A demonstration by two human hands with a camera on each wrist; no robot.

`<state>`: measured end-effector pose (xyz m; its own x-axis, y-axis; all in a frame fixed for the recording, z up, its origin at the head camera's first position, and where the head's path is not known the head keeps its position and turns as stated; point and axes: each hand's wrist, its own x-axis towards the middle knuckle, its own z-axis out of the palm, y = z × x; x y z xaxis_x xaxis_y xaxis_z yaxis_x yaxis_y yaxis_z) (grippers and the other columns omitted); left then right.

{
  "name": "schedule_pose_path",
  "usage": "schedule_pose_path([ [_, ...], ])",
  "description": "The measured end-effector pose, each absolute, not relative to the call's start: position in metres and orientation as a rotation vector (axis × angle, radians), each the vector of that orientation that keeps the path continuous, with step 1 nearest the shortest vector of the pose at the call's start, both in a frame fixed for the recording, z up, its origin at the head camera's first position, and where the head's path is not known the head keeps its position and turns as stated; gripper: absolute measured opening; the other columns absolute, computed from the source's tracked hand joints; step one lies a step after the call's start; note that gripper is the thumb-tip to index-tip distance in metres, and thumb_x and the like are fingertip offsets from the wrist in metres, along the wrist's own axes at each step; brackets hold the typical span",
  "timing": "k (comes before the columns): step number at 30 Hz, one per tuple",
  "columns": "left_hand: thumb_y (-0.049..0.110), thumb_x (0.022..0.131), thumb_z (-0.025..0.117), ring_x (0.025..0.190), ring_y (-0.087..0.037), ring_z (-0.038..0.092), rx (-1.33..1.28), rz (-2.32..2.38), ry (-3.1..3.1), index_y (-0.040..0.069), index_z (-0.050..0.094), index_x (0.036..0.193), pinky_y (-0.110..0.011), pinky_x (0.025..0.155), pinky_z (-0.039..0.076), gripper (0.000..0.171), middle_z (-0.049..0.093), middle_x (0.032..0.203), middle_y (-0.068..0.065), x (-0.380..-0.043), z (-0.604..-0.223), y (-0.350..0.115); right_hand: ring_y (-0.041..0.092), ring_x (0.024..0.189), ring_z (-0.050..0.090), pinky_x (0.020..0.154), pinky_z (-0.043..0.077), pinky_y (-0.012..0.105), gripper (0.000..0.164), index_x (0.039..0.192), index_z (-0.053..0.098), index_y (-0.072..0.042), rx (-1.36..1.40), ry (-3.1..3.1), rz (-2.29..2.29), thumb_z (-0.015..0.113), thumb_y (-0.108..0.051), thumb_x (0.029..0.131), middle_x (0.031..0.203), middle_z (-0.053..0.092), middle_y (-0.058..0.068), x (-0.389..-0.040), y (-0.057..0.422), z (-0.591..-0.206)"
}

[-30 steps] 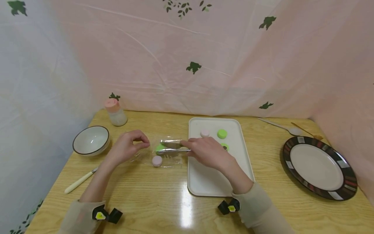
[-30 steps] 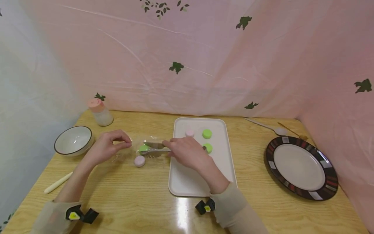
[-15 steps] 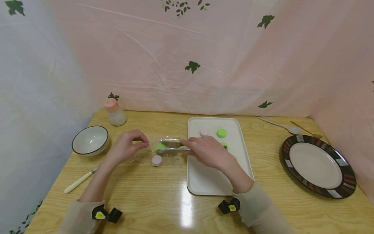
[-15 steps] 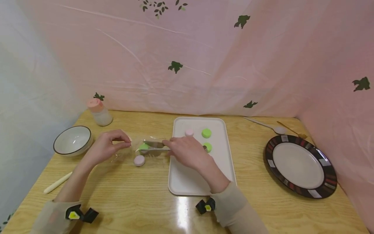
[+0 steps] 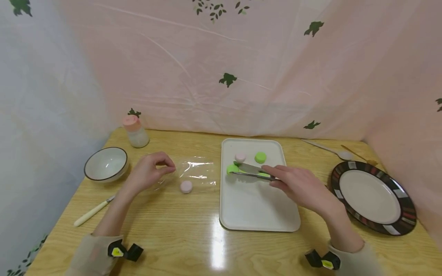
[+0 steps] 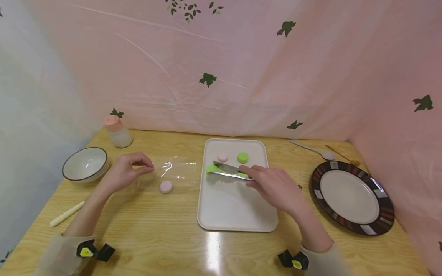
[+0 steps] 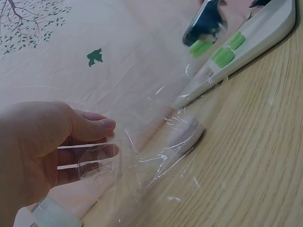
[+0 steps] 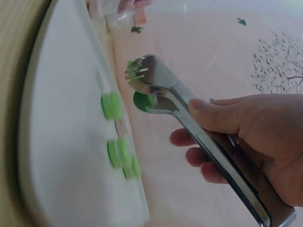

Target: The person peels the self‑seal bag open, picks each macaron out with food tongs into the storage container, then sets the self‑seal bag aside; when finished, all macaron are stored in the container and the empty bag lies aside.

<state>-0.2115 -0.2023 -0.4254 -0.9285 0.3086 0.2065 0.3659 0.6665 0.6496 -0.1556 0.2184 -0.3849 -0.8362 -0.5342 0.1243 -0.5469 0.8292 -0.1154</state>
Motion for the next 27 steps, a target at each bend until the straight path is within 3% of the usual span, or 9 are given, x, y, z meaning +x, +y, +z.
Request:
schedule_pose_path([
  [6, 0.026, 0.085, 0.071, 0.091, -0.018, 0.067, -0.565, -1.099, -2.795, 0.014, 0.069, 0.082, -0.044, 0.087, 0.053, 0.012, 0.069, 0.086, 0.003, -0.212, -0.427, -0.203, -0.001, 0.068, 0.049, 0.059, 0.041, 0.018, 0.044, 0.133, 0.053, -0.033, 0.819, -2.972, 0.271, 0.062, -0.031, 0.09, 0.099, 0.065, -0.014, -0.136, 0.251, -0.393],
  [14, 0.026, 0.085, 0.07, 0.09, -0.018, 0.066, -0.567, -1.095, -2.797, 0.015, 0.069, 0.083, -0.045, 0.087, 0.053, 0.011, 0.069, 0.087, 0.004, -0.211, -0.426, -0.202, -0.008, 0.074, 0.052, 0.063, 0.045, 0.016, 0.046, 0.133, 0.051, -0.035, 0.881, -3.008, 0.315, 0.064, -0.029, 0.089, 0.104, 0.065, -0.02, -0.123, 0.258, -0.402],
  [27, 0.026, 0.084, 0.071, 0.092, -0.017, 0.067, -0.558, -1.102, -2.806, 0.016, 0.068, 0.084, -0.045, 0.088, 0.053, 0.011, 0.069, 0.088, 0.004, -0.21, -0.423, -0.203, -0.006, 0.063, 0.045, 0.056, 0.037, 0.014, 0.044, 0.13, 0.054, -0.034, 0.898, -3.027, 0.277, 0.065, -0.032, 0.088, 0.094, 0.064, -0.021, -0.124, 0.25, -0.406],
])
